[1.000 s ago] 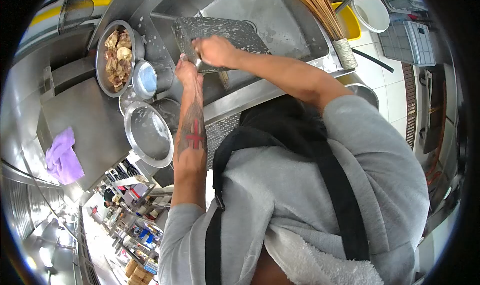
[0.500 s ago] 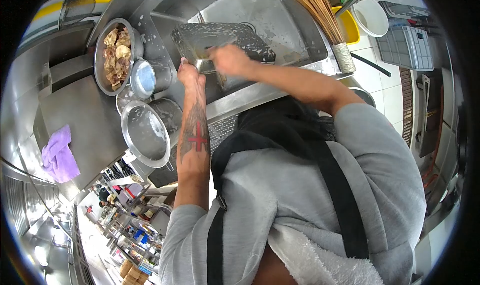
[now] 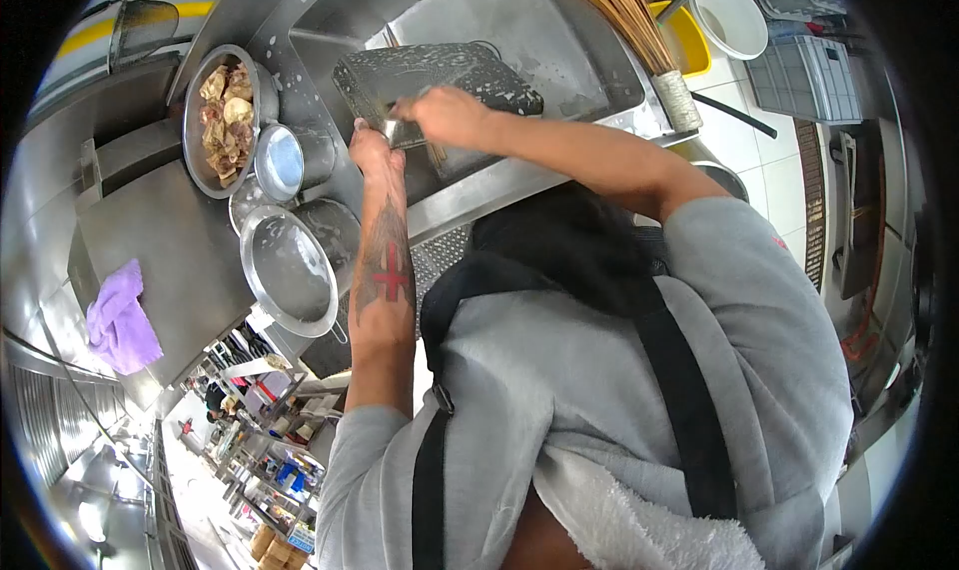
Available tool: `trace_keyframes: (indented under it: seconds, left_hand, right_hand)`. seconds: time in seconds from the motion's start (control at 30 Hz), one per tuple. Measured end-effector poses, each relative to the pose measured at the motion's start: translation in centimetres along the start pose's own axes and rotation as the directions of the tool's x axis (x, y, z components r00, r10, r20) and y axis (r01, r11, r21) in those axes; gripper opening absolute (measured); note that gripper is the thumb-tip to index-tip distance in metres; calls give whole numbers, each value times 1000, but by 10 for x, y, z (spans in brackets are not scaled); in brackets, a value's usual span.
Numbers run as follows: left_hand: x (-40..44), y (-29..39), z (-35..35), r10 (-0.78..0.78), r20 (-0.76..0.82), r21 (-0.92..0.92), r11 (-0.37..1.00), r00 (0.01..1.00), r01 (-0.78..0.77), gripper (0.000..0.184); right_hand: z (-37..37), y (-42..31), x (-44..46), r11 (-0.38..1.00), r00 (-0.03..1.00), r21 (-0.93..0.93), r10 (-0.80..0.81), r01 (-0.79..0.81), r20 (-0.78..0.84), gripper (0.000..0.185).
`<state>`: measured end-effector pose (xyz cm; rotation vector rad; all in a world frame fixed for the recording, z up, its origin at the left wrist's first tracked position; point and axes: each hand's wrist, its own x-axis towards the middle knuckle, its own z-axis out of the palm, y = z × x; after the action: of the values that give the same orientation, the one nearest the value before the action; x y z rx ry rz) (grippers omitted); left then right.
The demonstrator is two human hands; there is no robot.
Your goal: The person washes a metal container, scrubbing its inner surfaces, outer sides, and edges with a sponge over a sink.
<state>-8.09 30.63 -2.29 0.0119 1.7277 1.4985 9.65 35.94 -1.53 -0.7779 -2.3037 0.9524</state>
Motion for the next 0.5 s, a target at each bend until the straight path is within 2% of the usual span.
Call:
trace_keyframes:
  seconds: [0.07, 0.1, 0.13, 0.17, 0.2, 0.23, 0.27, 0.3, 0.37, 0.4, 0.43, 0.47, 0.5]
  left_hand:
    - [-3, -1, 8, 12, -56, -4, 1000, 998, -12, 27]
    - [-3, -2, 7, 14, -118, 8, 1000, 993, -13, 27]
    - [-5, 0, 6, 25, -156, 116, 993, 987, -7, 27]
    - [-7, 0, 6, 21, -157, 117, 993, 987, -3, 27]
    - [-7, -2, 1, 8, -124, 117, 993, 992, 7, 27]
    - [-5, -3, -2, 0, -88, 114, 993, 996, 10, 27]
    - [-2, -7, 1, -36, -123, -11, 999, 992, 35, 28]
    - [-2, -4, 2, -32, -121, -9, 999, 992, 31, 28]
    - [-5, -5, -3, -12, -87, 10, 1000, 996, 13, 26]
    - [-5, -3, -14, -22, -67, 266, 963, 998, 39, 26]
    - [-5, -10, -15, -30, -76, 268, 962, 997, 50, 26]
    - [1, -15, -8, 20, -106, 153, 988, 994, -4, 32]
    - [7, -18, -6, 68, -137, 43, 997, 988, -62, 39]
  right_hand:
    - [0, 9, 14, 984, 974, -35, 181, -177, 136, 30]
    - [2, 2, 14, 983, 974, -31, 184, -181, 131, 30]
    - [6, -8, 10, 994, 988, -46, 103, -98, 118, 36]
    - [8, -13, 5, 998, 994, -63, 20, -13, 112, 43]
    - [-3, -10, 3, 998, 980, -12, 64, -63, 187, 43]
    - [-2, -10, 3, 998, 980, -12, 63, -62, 189, 43]
    - [-6, -11, 9, 994, 968, -53, 107, -97, 229, 43]
    - [-7, -10, 12, 987, 951, -91, 155, -136, 267, 44]
    - [-7, -7, 11, 989, 960, -81, 143, -127, 241, 43]
    - [-2, -5, 6, 991, 967, -71, 130, -117, 221, 42]
    - [0, -3, 3, 993, 973, -62, 112, -102, 202, 41]
    - [5, 3, 12, 979, 947, -122, 193, -166, 258, 40]
    - [5, -8, 8, 979, 947, -118, 194, -169, 257, 40]
